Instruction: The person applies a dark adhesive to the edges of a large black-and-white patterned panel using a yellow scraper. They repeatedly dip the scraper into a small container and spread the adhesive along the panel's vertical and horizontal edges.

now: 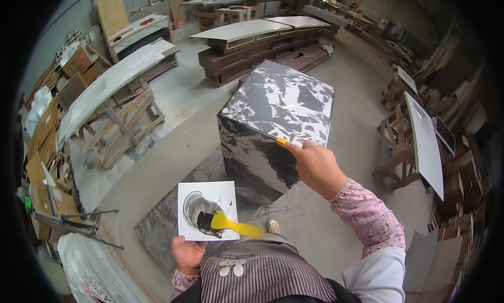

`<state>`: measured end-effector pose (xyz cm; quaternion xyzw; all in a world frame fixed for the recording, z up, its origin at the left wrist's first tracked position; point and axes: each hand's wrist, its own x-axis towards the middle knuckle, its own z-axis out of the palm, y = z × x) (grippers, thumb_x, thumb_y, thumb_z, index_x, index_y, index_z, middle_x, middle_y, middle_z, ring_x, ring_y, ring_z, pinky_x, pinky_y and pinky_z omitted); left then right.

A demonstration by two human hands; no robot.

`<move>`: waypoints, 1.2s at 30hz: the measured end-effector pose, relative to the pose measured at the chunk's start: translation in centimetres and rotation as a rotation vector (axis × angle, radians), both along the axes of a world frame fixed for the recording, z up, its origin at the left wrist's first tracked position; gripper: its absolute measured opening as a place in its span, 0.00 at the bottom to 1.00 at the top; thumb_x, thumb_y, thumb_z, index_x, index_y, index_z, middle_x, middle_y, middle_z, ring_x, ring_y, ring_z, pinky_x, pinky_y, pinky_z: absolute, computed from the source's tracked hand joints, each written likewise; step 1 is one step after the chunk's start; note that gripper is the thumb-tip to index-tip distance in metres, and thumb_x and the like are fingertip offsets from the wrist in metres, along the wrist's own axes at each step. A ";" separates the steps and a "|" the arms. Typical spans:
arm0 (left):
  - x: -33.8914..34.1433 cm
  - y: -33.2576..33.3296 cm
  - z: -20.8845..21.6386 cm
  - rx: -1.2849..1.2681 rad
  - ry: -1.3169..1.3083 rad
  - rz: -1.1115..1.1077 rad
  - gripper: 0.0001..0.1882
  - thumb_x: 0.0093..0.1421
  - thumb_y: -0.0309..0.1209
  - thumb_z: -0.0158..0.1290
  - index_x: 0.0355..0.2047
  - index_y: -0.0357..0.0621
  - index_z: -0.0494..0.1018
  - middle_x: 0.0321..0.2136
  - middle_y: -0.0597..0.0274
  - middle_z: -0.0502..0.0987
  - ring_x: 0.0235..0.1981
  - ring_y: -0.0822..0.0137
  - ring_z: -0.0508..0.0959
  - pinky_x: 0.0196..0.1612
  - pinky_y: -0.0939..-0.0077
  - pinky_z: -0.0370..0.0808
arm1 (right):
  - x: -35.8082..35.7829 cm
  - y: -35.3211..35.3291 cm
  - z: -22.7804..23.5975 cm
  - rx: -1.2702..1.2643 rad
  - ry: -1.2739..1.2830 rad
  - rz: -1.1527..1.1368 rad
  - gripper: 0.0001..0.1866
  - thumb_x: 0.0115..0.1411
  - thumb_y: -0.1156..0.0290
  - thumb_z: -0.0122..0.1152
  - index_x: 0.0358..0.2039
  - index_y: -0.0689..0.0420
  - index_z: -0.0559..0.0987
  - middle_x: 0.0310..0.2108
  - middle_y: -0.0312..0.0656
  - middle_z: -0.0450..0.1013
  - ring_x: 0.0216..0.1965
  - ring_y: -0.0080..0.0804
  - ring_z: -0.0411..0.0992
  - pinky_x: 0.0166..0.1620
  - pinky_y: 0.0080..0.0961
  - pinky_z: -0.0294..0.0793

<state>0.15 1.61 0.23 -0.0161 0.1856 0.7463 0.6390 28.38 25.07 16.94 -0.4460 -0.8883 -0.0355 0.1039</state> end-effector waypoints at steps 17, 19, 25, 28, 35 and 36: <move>0.5 1.4 0.3 -0.036 0.050 -0.138 0.33 0.51 0.32 0.48 0.60 0.42 0.61 0.54 0.52 0.71 0.52 0.51 0.74 0.48 0.49 0.79 | 10.3 -7.0 0.8 0.035 0.372 -0.301 0.16 0.57 0.80 0.53 0.45 0.56 0.78 0.26 0.40 0.70 0.25 0.33 0.69 0.30 0.27 0.70; 0.4 1.2 0.5 -0.034 0.091 -0.145 0.33 0.52 0.35 0.48 0.61 0.43 0.61 0.54 0.53 0.72 0.51 0.52 0.75 0.48 0.51 0.78 | 11.4 -7.7 -1.7 -0.076 0.674 -0.347 0.12 0.61 0.77 0.53 0.44 0.58 0.78 0.25 0.37 0.70 0.24 0.26 0.68 0.29 0.22 0.69; 0.2 1.1 1.6 -0.085 0.089 -0.161 0.32 0.52 0.36 0.47 0.59 0.46 0.64 0.54 0.58 0.72 0.51 0.56 0.75 0.46 0.54 0.79 | 10.6 -6.1 -13.8 -0.697 1.637 -0.375 0.08 0.66 0.68 0.54 0.41 0.58 0.74 0.29 0.31 0.72 0.27 0.14 0.66 0.31 0.12 0.66; -0.1 0.9 2.0 -0.042 0.027 -0.161 0.34 0.50 0.33 0.49 0.60 0.43 0.62 0.56 0.56 0.71 0.54 0.54 0.73 0.53 0.50 0.75 | 8.1 -4.7 -17.0 -0.759 1.812 -0.321 0.08 0.67 0.66 0.53 0.41 0.56 0.74 0.32 0.32 0.72 0.31 0.17 0.67 0.35 0.14 0.68; -0.6 0.6 2.5 -0.050 0.042 -0.177 0.34 0.50 0.33 0.49 0.61 0.43 0.62 0.56 0.56 0.71 0.55 0.54 0.73 0.53 0.50 0.75 | 6.4 -4.4 -15.1 -0.649 1.771 -0.236 0.08 0.66 0.68 0.55 0.40 0.59 0.75 0.32 0.32 0.73 0.33 0.17 0.70 0.39 0.16 0.71; -0.4 0.6 2.9 -0.050 0.067 -0.178 0.35 0.50 0.33 0.49 0.61 0.43 0.62 0.56 0.55 0.70 0.55 0.54 0.73 0.53 0.50 0.75 | 6.7 -4.9 -14.1 -0.574 1.670 -0.254 0.08 0.65 0.69 0.56 0.39 0.60 0.75 0.30 0.32 0.73 0.32 0.16 0.70 0.38 0.15 0.70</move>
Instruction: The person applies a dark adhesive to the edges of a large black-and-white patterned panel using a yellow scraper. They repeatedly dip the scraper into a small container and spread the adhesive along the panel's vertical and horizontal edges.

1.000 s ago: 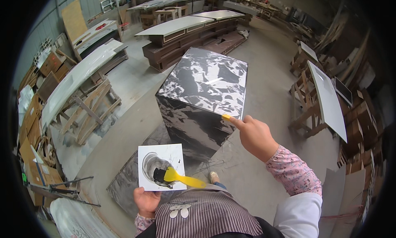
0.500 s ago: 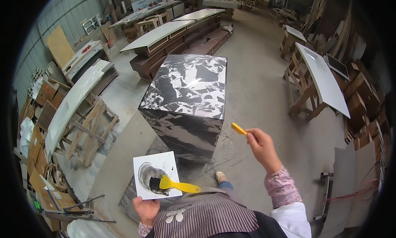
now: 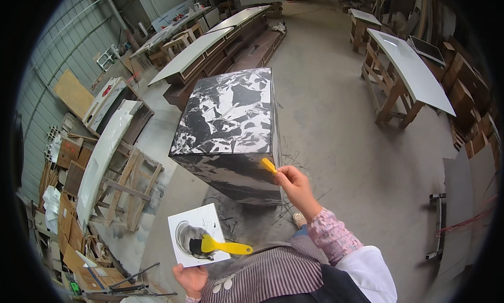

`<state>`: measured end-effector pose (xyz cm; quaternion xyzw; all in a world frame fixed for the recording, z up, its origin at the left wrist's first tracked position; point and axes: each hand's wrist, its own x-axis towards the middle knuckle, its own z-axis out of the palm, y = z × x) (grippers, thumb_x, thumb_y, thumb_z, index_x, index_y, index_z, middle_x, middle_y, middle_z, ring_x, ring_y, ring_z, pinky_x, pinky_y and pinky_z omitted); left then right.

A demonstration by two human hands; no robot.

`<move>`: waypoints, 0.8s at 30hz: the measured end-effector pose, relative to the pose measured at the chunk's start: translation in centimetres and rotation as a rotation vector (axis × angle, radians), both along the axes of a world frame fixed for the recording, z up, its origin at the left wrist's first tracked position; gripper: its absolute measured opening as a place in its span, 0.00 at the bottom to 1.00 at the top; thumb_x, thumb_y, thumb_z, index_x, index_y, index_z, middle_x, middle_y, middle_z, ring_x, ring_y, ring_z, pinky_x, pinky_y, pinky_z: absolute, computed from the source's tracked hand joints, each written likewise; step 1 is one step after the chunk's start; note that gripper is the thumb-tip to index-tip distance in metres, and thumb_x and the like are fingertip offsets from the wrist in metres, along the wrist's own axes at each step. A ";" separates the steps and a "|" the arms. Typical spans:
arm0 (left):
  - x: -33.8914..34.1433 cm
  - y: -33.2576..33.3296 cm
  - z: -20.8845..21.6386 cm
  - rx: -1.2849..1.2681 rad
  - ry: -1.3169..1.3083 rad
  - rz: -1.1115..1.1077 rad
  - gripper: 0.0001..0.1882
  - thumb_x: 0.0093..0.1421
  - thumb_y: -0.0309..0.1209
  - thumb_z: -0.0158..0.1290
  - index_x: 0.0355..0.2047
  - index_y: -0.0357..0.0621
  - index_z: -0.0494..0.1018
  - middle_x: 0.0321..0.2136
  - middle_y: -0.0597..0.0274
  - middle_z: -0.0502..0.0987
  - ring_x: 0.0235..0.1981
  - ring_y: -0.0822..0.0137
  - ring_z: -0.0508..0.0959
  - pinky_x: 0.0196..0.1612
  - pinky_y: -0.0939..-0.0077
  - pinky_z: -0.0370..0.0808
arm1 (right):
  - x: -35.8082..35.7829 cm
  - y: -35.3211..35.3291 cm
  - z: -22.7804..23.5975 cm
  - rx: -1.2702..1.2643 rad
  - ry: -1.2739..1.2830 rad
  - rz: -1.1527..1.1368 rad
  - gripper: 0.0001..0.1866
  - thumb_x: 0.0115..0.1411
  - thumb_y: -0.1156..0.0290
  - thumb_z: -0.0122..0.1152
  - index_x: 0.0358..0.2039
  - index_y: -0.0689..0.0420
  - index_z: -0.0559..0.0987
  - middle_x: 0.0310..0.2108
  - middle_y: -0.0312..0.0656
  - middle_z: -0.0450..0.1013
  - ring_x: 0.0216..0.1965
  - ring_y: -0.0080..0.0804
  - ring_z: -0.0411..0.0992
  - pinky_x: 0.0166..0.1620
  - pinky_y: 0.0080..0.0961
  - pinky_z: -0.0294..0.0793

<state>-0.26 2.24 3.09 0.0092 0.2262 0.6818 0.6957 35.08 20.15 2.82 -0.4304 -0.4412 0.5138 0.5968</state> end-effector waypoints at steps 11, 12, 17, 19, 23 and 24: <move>0.4 0.1 -0.4 -0.001 -0.002 0.000 0.37 0.50 0.33 0.49 0.62 0.43 0.59 0.56 0.53 0.70 0.54 0.52 0.73 0.50 0.51 0.78 | 4.4 0.4 11.2 0.105 -0.873 0.007 0.08 0.59 0.74 0.60 0.39 0.59 0.78 0.19 0.41 0.71 0.19 0.28 0.68 0.25 0.23 0.67; 0.5 0.0 0.0 -0.002 0.001 0.001 0.37 0.49 0.33 0.49 0.62 0.43 0.59 0.56 0.53 0.70 0.54 0.52 0.73 0.50 0.51 0.78 | 4.4 0.6 11.5 0.143 -0.879 0.001 0.07 0.58 0.74 0.60 0.38 0.59 0.78 0.20 0.43 0.72 0.20 0.30 0.69 0.26 0.24 0.68; 1.1 0.4 0.3 -0.018 -0.010 0.000 0.38 0.49 0.33 0.49 0.63 0.43 0.58 0.57 0.52 0.69 0.55 0.52 0.72 0.51 0.50 0.77 | 4.6 2.0 11.3 0.256 -0.945 0.007 0.05 0.58 0.73 0.60 0.35 0.58 0.79 0.25 0.45 0.76 0.25 0.37 0.75 0.29 0.28 0.72; 1.1 0.3 0.4 -0.016 -0.005 0.014 0.38 0.49 0.33 0.49 0.63 0.43 0.58 0.57 0.52 0.68 0.55 0.51 0.72 0.51 0.49 0.77 | 4.8 2.1 11.2 0.239 -0.991 -0.001 0.05 0.57 0.73 0.61 0.34 0.58 0.79 0.25 0.45 0.76 0.25 0.38 0.75 0.29 0.28 0.72; 1.0 0.1 0.1 -0.002 -0.018 0.030 0.38 0.49 0.33 0.49 0.63 0.43 0.57 0.57 0.52 0.68 0.56 0.51 0.72 0.51 0.48 0.77 | 5.2 1.7 12.0 0.199 -1.008 -0.006 0.06 0.56 0.73 0.61 0.35 0.59 0.79 0.25 0.45 0.76 0.26 0.38 0.75 0.30 0.30 0.73; 1.0 0.1 0.1 -0.008 -0.013 0.035 0.38 0.49 0.33 0.49 0.63 0.43 0.57 0.57 0.52 0.68 0.55 0.51 0.72 0.51 0.48 0.77 | 4.9 1.5 12.3 0.247 -1.002 -0.007 0.06 0.57 0.74 0.62 0.34 0.59 0.79 0.25 0.45 0.76 0.25 0.36 0.75 0.30 0.28 0.73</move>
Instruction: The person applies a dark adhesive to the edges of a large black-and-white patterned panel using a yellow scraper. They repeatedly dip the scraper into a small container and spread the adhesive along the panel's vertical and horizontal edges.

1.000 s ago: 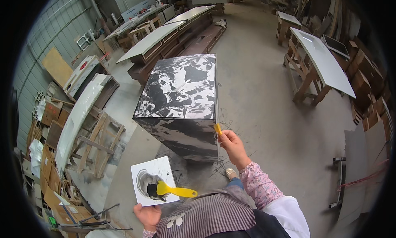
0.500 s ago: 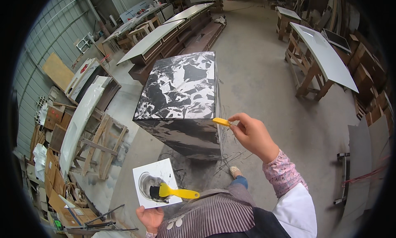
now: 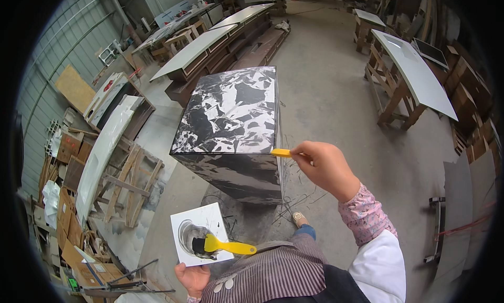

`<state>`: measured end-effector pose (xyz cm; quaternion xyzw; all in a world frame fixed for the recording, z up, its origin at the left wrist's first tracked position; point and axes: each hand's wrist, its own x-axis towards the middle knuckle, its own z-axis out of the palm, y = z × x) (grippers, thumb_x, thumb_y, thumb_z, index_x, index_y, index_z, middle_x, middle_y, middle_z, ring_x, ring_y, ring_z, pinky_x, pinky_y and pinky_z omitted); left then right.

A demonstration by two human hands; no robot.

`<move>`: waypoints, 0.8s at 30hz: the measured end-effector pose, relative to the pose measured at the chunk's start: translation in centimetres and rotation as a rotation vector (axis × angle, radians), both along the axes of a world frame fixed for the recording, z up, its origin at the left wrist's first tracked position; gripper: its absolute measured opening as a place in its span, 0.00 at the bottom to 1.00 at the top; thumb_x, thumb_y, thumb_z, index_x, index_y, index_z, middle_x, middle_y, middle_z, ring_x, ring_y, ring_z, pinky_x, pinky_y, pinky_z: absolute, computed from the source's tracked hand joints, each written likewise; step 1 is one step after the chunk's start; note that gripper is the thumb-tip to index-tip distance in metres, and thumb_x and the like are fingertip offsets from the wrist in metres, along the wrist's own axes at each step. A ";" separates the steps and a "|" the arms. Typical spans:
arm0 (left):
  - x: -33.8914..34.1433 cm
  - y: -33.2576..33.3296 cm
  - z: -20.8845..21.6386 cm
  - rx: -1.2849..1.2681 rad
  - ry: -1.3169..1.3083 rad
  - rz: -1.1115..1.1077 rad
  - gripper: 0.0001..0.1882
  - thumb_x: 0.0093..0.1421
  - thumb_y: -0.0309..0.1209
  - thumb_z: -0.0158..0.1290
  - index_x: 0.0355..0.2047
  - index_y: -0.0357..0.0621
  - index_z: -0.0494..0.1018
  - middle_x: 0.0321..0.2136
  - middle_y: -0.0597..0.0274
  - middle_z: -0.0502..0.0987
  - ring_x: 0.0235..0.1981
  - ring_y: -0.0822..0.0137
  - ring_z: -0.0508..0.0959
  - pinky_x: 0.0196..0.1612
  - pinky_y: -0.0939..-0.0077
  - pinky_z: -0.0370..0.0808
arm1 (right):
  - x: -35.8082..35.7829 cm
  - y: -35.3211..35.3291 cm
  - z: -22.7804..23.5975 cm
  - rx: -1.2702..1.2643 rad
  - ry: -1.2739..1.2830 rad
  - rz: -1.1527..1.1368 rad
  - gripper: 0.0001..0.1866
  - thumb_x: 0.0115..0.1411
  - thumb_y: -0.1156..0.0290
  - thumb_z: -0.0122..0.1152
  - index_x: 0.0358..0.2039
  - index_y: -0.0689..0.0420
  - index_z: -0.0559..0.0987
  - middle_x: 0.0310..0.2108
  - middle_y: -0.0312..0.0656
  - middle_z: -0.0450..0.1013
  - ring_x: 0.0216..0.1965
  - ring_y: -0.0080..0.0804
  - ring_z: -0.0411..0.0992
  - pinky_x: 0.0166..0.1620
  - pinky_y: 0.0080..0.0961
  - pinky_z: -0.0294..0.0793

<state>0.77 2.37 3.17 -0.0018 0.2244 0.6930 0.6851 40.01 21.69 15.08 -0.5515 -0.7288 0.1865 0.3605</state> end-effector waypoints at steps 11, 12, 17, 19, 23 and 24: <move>0.5 0.2 0.3 0.019 -0.001 0.003 0.38 0.49 0.33 0.48 0.63 0.43 0.58 0.57 0.51 0.69 0.54 0.50 0.73 0.49 0.49 0.78 | 0.7 -0.7 -0.4 0.052 -0.017 -0.059 0.06 0.58 0.71 0.60 0.35 0.59 0.78 0.23 0.43 0.74 0.24 0.35 0.73 0.28 0.28 0.70; 0.4 0.1 0.3 0.013 0.002 0.006 0.38 0.49 0.33 0.48 0.63 0.43 0.58 0.57 0.51 0.69 0.54 0.50 0.73 0.49 0.48 0.78 | 0.8 -1.2 -0.3 0.024 0.098 -0.060 0.07 0.59 0.70 0.59 0.35 0.60 0.78 0.21 0.41 0.73 0.22 0.32 0.71 0.27 0.26 0.69; 0.3 0.2 0.0 -0.010 0.007 0.003 0.38 0.49 0.33 0.48 0.63 0.43 0.57 0.57 0.52 0.68 0.54 0.50 0.73 0.50 0.47 0.77 | 2.4 -2.7 -3.2 -0.254 0.600 0.016 0.09 0.65 0.70 0.54 0.40 0.62 0.77 0.24 0.29 0.67 0.25 0.16 0.62 0.29 0.17 0.64; 0.5 0.5 0.2 -0.016 0.010 -0.012 0.38 0.49 0.33 0.48 0.63 0.43 0.58 0.57 0.52 0.69 0.54 0.51 0.73 0.50 0.47 0.77 | 2.2 -2.8 -7.1 -0.367 0.775 0.064 0.11 0.66 0.68 0.53 0.43 0.60 0.77 0.31 0.29 0.71 0.33 0.16 0.67 0.36 0.16 0.67; 0.8 0.8 0.6 -0.008 -0.003 -0.040 0.37 0.49 0.33 0.49 0.63 0.44 0.58 0.57 0.53 0.69 0.54 0.52 0.73 0.50 0.48 0.77 | -1.0 -2.0 -12.6 -0.431 1.011 0.119 0.12 0.67 0.65 0.52 0.45 0.59 0.76 0.37 0.31 0.73 0.39 0.15 0.70 0.43 0.14 0.69; 0.8 0.8 0.6 -0.008 0.005 -0.036 0.37 0.49 0.33 0.49 0.62 0.44 0.59 0.56 0.53 0.70 0.54 0.52 0.73 0.50 0.48 0.77 | -1.5 -1.7 -13.3 -0.464 1.023 0.122 0.13 0.67 0.65 0.52 0.46 0.59 0.76 0.38 0.31 0.73 0.40 0.15 0.70 0.45 0.14 0.69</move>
